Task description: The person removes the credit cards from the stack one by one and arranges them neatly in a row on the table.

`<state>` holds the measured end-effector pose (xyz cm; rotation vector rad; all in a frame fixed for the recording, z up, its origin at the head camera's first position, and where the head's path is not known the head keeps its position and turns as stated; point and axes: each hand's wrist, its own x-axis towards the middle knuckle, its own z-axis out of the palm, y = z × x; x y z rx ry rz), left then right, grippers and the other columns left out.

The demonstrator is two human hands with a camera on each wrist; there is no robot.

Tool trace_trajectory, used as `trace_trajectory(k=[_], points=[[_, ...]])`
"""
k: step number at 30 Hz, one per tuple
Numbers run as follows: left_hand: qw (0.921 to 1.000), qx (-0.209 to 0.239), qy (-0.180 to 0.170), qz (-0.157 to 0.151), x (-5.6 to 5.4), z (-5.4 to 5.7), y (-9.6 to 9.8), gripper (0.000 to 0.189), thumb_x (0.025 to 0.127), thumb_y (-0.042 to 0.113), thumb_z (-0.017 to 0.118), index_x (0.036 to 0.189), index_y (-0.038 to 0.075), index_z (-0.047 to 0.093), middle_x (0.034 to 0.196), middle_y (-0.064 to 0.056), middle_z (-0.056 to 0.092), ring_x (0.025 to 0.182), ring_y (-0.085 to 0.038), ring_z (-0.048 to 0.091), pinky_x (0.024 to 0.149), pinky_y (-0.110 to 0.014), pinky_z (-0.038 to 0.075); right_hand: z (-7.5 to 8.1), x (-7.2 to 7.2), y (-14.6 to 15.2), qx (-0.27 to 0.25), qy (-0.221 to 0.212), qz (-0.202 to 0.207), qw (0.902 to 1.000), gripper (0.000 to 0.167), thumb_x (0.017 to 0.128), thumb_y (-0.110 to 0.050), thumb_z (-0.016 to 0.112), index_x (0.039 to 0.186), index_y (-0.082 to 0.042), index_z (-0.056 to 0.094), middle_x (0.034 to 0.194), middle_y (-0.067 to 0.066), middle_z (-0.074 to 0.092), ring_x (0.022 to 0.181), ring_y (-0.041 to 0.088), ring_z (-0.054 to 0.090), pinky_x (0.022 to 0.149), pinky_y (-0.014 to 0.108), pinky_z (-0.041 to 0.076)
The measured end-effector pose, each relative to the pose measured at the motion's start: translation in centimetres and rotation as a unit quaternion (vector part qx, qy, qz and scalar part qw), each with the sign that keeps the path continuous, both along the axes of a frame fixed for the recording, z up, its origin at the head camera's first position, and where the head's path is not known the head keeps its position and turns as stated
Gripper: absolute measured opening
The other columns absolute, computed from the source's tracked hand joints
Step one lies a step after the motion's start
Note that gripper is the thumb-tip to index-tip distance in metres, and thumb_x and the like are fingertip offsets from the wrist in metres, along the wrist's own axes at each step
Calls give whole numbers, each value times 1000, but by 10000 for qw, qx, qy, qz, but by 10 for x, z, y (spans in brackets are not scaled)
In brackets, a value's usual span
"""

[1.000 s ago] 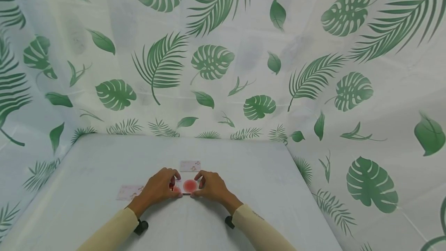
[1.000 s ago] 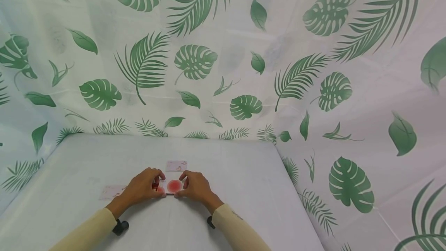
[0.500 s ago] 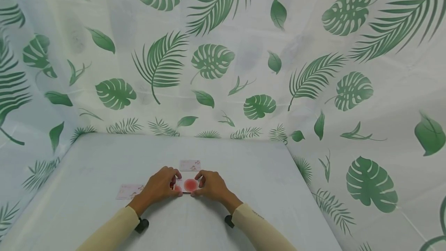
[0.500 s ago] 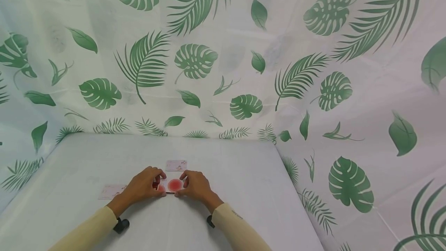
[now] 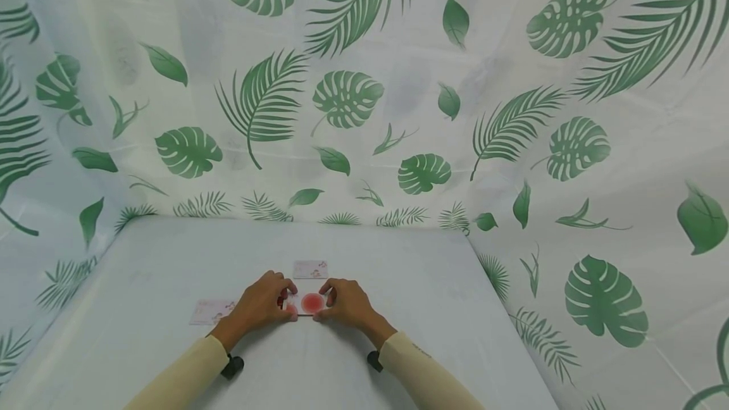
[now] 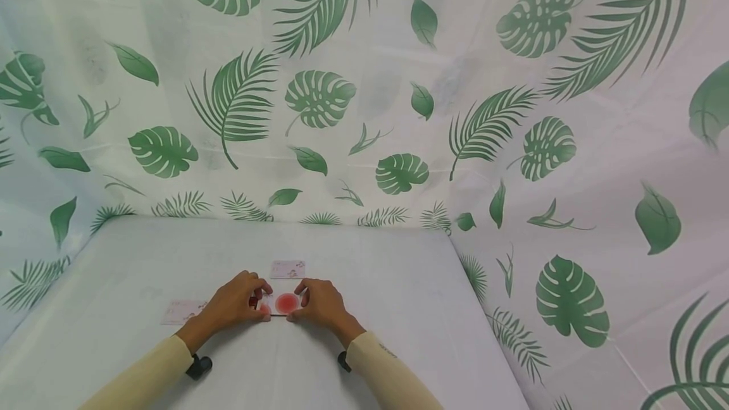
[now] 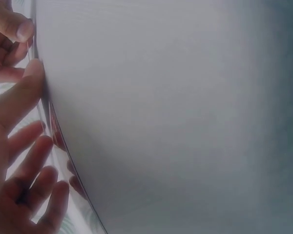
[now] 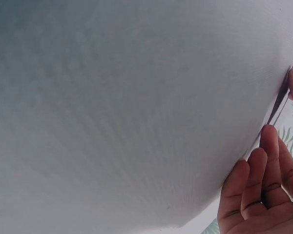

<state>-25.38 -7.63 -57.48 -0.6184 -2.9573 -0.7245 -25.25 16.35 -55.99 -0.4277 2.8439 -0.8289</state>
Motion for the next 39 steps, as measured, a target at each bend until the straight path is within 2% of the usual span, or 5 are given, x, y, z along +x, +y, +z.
trace_trajectory(k=[17, 22, 29, 39], points=[[9998, -149, 123, -8, -3, -4, -1, 45, 72, 44, 98, 107, 22, 78, 82, 9, 55, 83, -9, 46, 69, -27, 45, -2, 0, 3, -131, -68, -191, 9997, 45, 78, -35, 96, 116, -21, 75, 80, -7, 62, 78, 11, 56, 70, 26, 48], [9997, -183, 140, 4, -2, -4, -1, 47, 73, 47, 97, 109, 22, 78, 82, 9, 55, 83, -9, 46, 70, -27, 45, -3, -1, 5, -214, 12, -194, 9996, 41, 83, -36, 92, 117, -19, 76, 79, -7, 63, 76, 10, 55, 69, 25, 48], [9998, -115, 165, -19, -3, -2, -1, 46, 75, 48, 96, 108, 22, 78, 81, 9, 55, 83, -10, 46, 70, -27, 45, -5, -5, 7, -347, 52, -324, 9989, 34, 89, -36, 87, 116, -18, 76, 78, -8, 63, 73, 9, 55, 68, 24, 46], [9999, 52, 95, 0, -2, 6, -1, 43, 80, 49, 92, 110, 21, 77, 83, 7, 58, 84, -11, 48, 69, -27, 45, -3, -8, 5, -479, 150, -408, 9979, 33, 89, -34, 86, 115, -16, 76, 78, -6, 64, 74, 11, 55, 69, 26, 46]])
